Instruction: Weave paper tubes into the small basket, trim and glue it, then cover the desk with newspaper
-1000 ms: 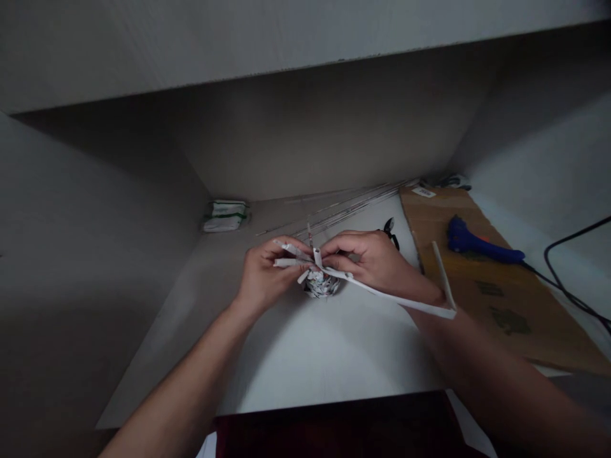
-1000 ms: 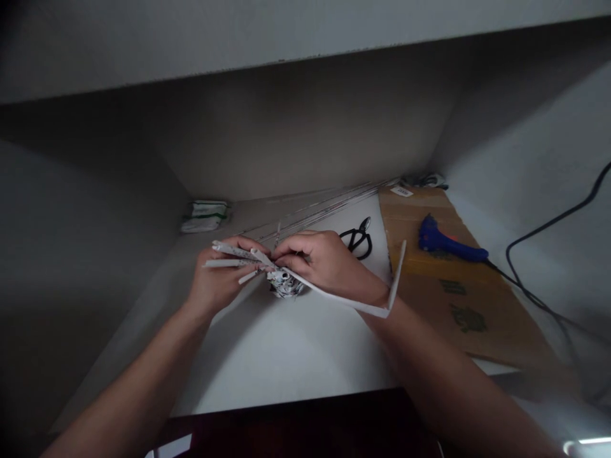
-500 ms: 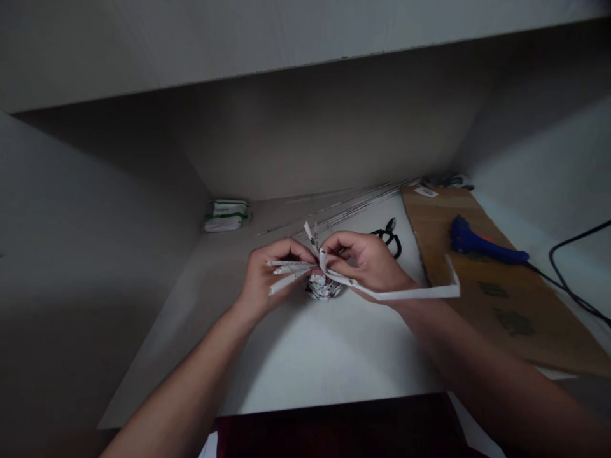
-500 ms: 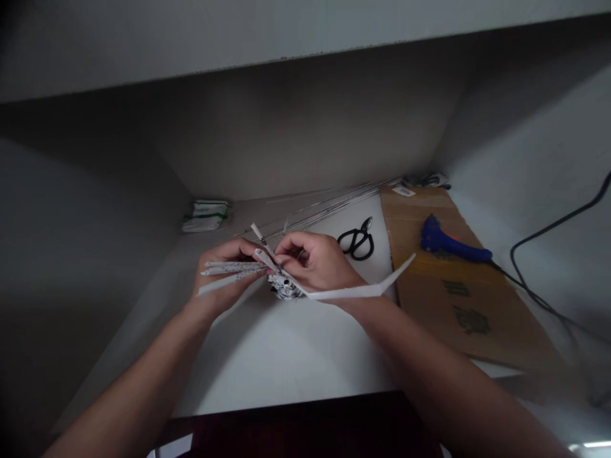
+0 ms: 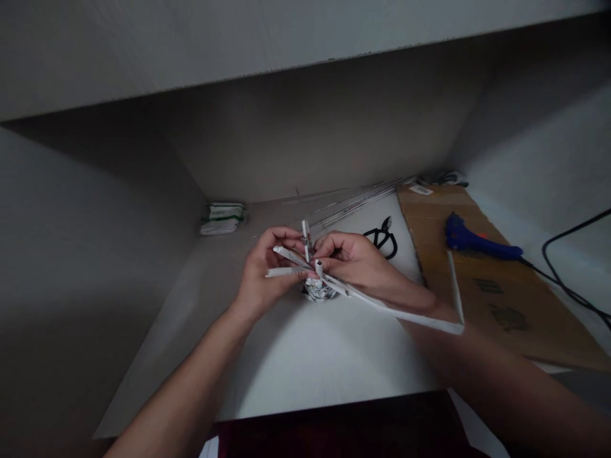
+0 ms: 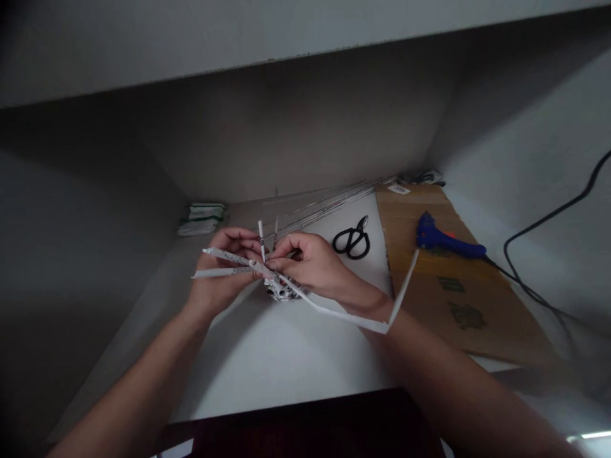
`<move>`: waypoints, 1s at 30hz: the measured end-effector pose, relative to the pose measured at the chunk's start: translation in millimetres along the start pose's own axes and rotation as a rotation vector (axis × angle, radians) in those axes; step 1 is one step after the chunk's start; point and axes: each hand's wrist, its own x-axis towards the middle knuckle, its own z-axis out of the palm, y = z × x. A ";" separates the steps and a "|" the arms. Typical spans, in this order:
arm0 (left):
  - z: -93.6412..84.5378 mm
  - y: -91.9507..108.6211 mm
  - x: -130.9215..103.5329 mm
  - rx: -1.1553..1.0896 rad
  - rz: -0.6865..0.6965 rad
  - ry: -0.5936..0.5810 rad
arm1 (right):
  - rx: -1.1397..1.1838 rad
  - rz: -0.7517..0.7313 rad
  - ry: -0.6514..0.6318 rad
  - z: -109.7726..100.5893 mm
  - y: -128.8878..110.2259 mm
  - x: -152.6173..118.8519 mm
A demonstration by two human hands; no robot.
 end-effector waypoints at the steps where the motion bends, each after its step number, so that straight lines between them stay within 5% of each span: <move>1: -0.5 -0.7 0.2 0.002 -0.017 -0.002 | 0.009 0.015 -0.004 0.1 0.3 0.3; 9: -8.8 1.1 2.7 0.141 0.100 -0.166 | 0.064 -0.041 0.014 -0.6 8.8 3.0; 18: -8.7 14.6 -3.7 0.324 0.277 -0.318 | -0.072 0.152 -0.100 -6.2 9.3 6.5; 24: -8.9 15.4 -3.9 0.345 0.359 -0.358 | -0.126 0.064 0.042 -3.0 -0.5 3.2; 30: -9.6 17.5 -5.6 0.374 0.366 -0.386 | -0.166 0.068 -0.040 -2.3 -6.1 1.1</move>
